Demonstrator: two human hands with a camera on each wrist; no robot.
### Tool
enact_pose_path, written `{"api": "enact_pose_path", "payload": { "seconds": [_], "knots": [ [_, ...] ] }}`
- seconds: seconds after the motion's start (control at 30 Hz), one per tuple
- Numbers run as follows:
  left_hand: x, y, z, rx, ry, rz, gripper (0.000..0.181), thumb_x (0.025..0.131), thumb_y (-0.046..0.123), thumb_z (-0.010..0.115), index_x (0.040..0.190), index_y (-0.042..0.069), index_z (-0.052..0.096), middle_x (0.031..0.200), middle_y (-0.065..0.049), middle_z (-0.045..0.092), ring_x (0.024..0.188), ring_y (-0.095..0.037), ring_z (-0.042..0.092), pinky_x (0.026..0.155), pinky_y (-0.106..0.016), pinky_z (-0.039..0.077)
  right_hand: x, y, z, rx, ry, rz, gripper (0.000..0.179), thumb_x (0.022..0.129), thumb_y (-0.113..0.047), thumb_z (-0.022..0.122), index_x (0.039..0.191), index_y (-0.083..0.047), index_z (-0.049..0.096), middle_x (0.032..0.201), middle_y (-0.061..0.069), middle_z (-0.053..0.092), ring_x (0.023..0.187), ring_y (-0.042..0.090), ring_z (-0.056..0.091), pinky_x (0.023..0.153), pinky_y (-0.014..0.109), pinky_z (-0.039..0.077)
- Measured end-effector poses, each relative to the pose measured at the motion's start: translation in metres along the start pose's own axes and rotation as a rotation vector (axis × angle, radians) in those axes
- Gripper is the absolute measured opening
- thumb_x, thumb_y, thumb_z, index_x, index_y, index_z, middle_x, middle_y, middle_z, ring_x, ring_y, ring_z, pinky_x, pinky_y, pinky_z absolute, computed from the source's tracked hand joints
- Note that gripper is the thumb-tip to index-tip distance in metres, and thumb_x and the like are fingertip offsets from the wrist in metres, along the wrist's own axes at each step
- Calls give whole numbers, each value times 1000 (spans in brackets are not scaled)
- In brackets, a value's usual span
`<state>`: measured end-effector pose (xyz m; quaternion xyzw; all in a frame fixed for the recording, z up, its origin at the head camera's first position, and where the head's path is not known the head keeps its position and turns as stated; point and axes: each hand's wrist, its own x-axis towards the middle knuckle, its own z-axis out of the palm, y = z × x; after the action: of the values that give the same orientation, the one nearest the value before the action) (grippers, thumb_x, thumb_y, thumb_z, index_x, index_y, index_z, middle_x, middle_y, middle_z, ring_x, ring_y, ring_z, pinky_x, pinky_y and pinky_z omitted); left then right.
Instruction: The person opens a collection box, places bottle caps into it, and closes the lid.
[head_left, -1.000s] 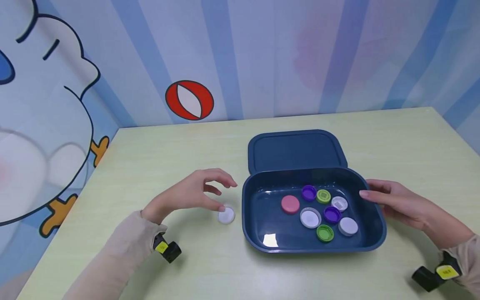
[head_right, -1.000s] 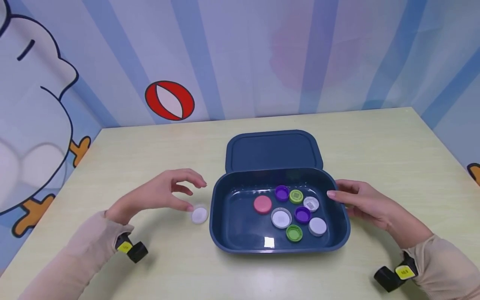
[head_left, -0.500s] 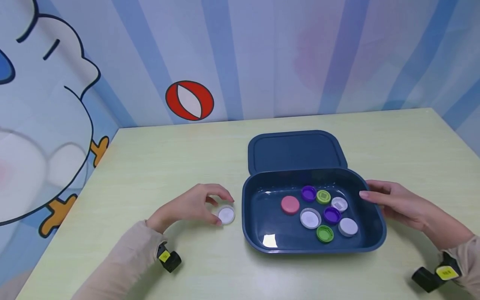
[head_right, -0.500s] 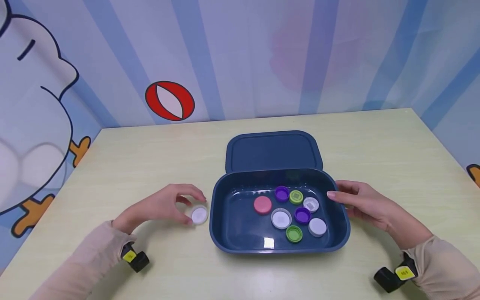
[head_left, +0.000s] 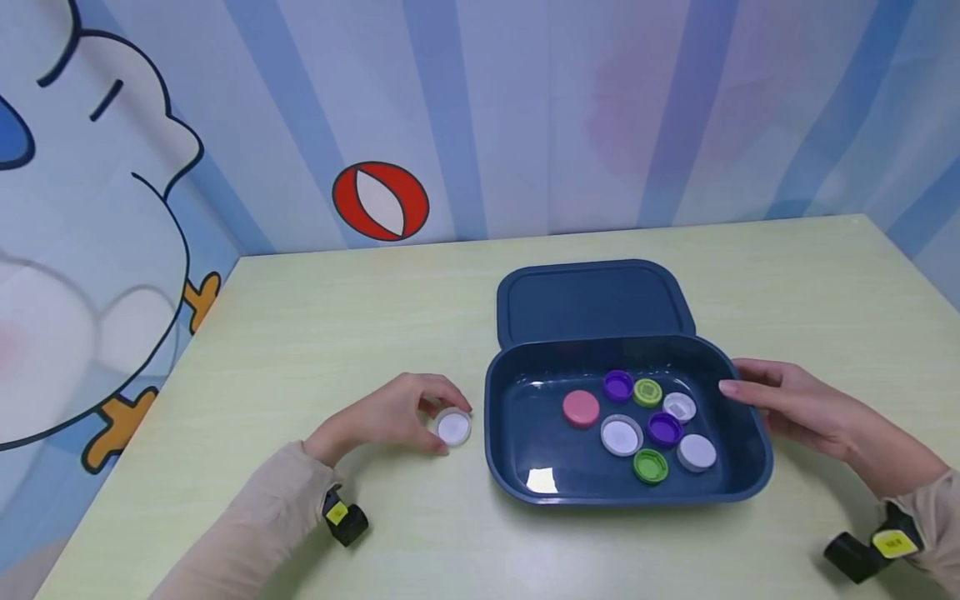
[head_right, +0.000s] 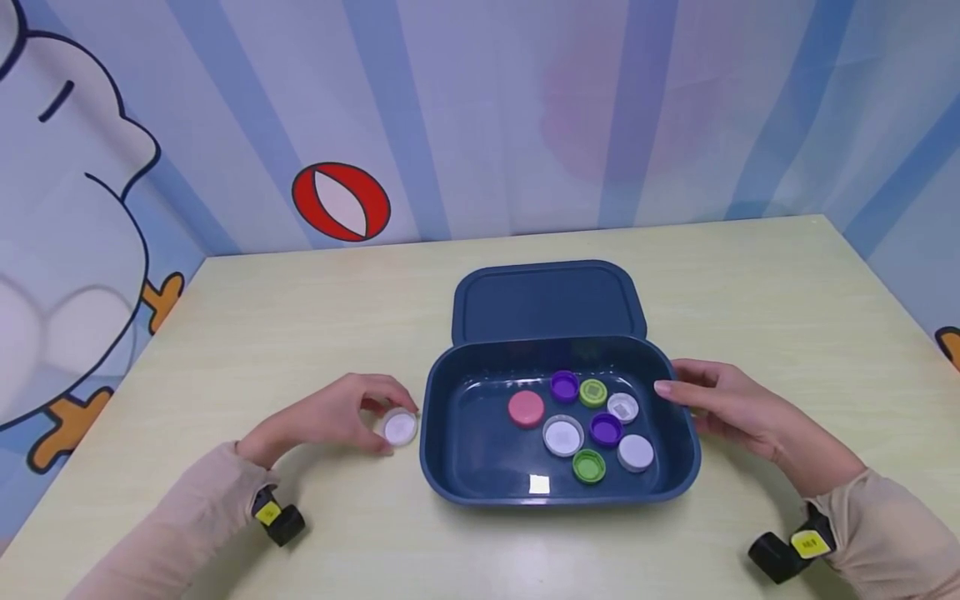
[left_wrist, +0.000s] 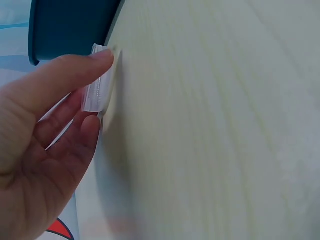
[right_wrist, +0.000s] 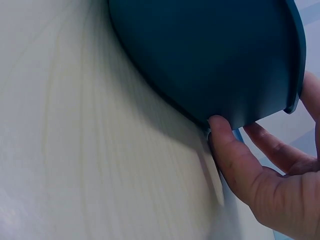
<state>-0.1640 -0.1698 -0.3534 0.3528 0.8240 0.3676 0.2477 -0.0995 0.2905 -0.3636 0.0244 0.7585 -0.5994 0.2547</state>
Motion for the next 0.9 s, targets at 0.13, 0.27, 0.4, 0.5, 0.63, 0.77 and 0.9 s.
{"api": "enact_pose_path", "payload": {
  "seconds": [0.13, 0.27, 0.4, 0.5, 0.63, 0.77, 0.9],
  "knots": [
    [0, 2, -2, 1, 1, 7, 41, 69, 7, 81, 107, 14, 68, 108, 5, 62, 98, -15, 55, 86, -31, 48, 0, 0, -1, 3, 3, -1, 74, 98, -31, 46, 144, 10, 5, 137, 26, 35, 100, 10, 56, 86, 36, 50],
    [-2, 6, -7, 13, 8, 4, 40, 69, 10, 82, 107, 13, 68, 107, 4, 62, 98, -15, 54, 85, -31, 49, 1, 0, -1, 3, -2, -5, 74, 98, -31, 46, 143, 11, 5, 137, 26, 36, 99, 10, 56, 86, 36, 50],
    [-4, 14, -13, 34, 19, -20, 40, 69, 10, 81, 107, 12, 67, 105, 4, 62, 96, -17, 54, 83, -31, 49, 1, 0, 0, -4, 1, -1, 74, 98, -31, 45, 144, 11, 4, 139, 29, 32, 99, 10, 55, 86, 36, 50],
    [-6, 20, -17, 51, 21, -39, 41, 70, 10, 81, 108, 12, 67, 103, 4, 62, 95, -18, 53, 82, -31, 49, 0, 0, 0, -4, 1, -7, 73, 98, -30, 45, 143, 12, 5, 137, 28, 35, 99, 10, 56, 86, 36, 50],
    [-8, 28, -19, 70, 21, -49, 42, 70, 9, 80, 110, 10, 66, 103, 3, 62, 95, -19, 53, 81, -31, 50, 0, 0, 0, 0, 1, -14, 73, 98, -29, 46, 143, 12, 6, 134, 23, 41, 98, 11, 57, 85, 36, 51],
    [-9, 34, -20, 91, 18, -53, 43, 70, 8, 80, 111, 9, 66, 104, 3, 61, 95, -19, 53, 81, -29, 50, 0, 0, 0, -7, 6, -8, 73, 98, -30, 46, 143, 12, 6, 136, 26, 38, 99, 11, 56, 86, 36, 50],
    [-10, 41, -21, 118, 6, -46, 44, 70, 8, 81, 112, 8, 65, 106, 1, 62, 94, -18, 53, 79, -28, 50, 1, 1, 0, -10, 3, -9, 74, 98, -31, 45, 143, 12, 5, 139, 30, 32, 100, 11, 56, 86, 37, 50]
  ]
}}
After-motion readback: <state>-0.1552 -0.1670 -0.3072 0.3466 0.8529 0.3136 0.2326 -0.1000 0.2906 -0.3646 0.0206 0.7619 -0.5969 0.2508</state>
